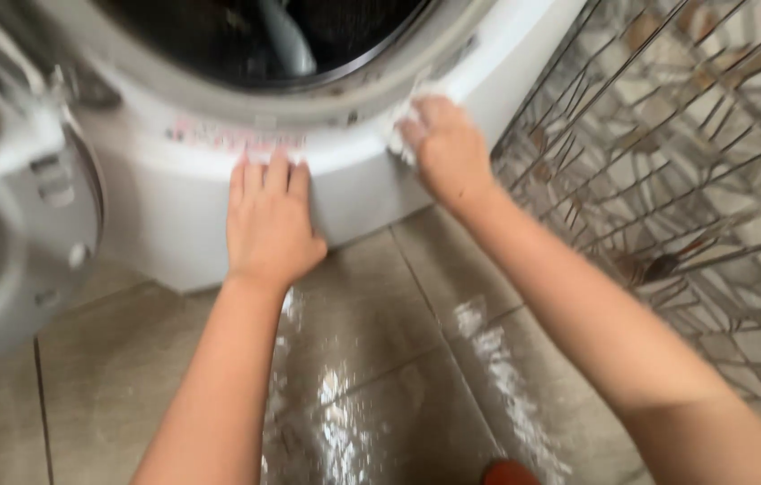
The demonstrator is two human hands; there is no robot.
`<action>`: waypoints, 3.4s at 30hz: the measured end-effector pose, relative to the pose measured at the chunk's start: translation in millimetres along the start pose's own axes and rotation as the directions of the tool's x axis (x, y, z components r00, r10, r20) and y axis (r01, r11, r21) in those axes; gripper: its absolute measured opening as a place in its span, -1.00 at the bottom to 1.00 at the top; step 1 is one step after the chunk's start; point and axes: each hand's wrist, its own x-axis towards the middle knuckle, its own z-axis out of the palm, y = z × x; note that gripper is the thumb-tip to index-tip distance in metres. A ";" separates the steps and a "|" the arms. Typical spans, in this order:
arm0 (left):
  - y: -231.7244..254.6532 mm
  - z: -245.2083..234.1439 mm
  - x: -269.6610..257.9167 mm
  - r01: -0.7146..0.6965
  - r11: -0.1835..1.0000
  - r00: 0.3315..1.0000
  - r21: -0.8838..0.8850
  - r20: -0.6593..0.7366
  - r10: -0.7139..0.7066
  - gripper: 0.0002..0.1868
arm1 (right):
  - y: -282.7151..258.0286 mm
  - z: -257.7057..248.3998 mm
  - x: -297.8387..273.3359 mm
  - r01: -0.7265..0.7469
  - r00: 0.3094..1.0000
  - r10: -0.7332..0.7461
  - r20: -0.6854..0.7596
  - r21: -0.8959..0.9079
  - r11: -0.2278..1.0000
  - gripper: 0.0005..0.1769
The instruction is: Clean the exterior and interior of a front-loading washing machine.
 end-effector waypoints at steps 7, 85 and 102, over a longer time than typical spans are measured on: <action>3.5 -18.9 3.3 0.058 0.998 0.986 -0.006 0.157 -0.057 -0.13 | 60.2 -90.7 53.9 -0.019 1.000 0.017 -0.012 -0.207 0.978 -0.84; -104.0 97.6 -250.6 0.762 0.531 -0.106 0.369 0.881 -0.461 0.06 | -332.2 203.5 -9.7 0.939 0.300 -0.927 0.227 0.099 0.328 -0.48; -127.3 90.1 -254.0 0.674 0.661 -0.028 0.331 0.905 -0.424 0.07 | -33.3 54.7 0.2 0.471 0.852 -0.441 0.282 -0.044 0.881 -0.40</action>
